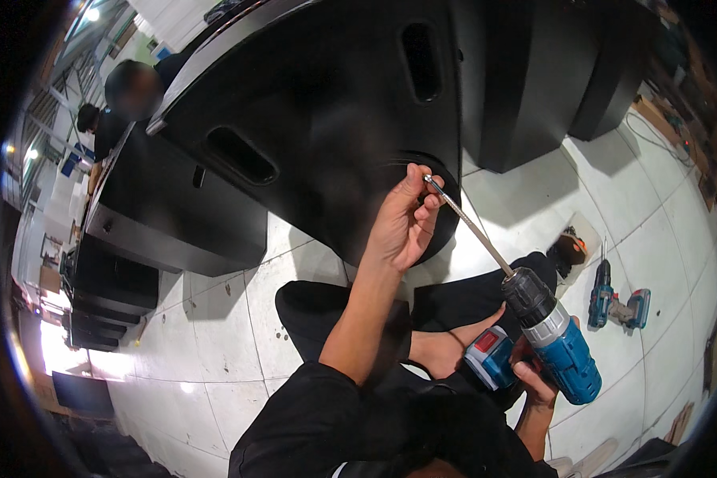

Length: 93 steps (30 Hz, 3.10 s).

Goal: The person sits on the floor and uses a cordless drill to fasten screws into a large black speaker enclosure. They repeatedly pick up screws from a nearby container and secure them around the speaker cone and enclosure frame.

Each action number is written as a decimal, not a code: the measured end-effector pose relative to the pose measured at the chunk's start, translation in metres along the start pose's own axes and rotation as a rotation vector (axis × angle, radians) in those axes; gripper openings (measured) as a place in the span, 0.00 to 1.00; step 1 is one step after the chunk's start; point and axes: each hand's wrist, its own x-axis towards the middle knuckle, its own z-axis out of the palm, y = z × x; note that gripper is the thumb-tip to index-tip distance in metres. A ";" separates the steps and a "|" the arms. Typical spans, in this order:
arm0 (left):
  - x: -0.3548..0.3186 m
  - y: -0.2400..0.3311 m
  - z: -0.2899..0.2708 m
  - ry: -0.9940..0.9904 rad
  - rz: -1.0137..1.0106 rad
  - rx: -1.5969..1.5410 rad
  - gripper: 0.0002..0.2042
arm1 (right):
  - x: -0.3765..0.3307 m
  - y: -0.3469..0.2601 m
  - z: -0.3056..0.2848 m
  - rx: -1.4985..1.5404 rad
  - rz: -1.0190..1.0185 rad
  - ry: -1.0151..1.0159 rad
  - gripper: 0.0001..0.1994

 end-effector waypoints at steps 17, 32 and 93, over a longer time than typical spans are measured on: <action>-0.019 0.070 0.030 0.211 0.204 0.503 0.11 | 0.013 -0.029 0.032 -1.006 -0.559 0.022 0.49; 0.059 0.084 0.098 -0.010 0.326 0.498 0.14 | 0.043 -0.087 0.095 -0.983 -0.679 0.244 0.38; -0.037 0.084 0.033 0.389 0.277 1.676 0.10 | 0.062 -0.079 0.035 -0.529 -0.486 0.298 0.34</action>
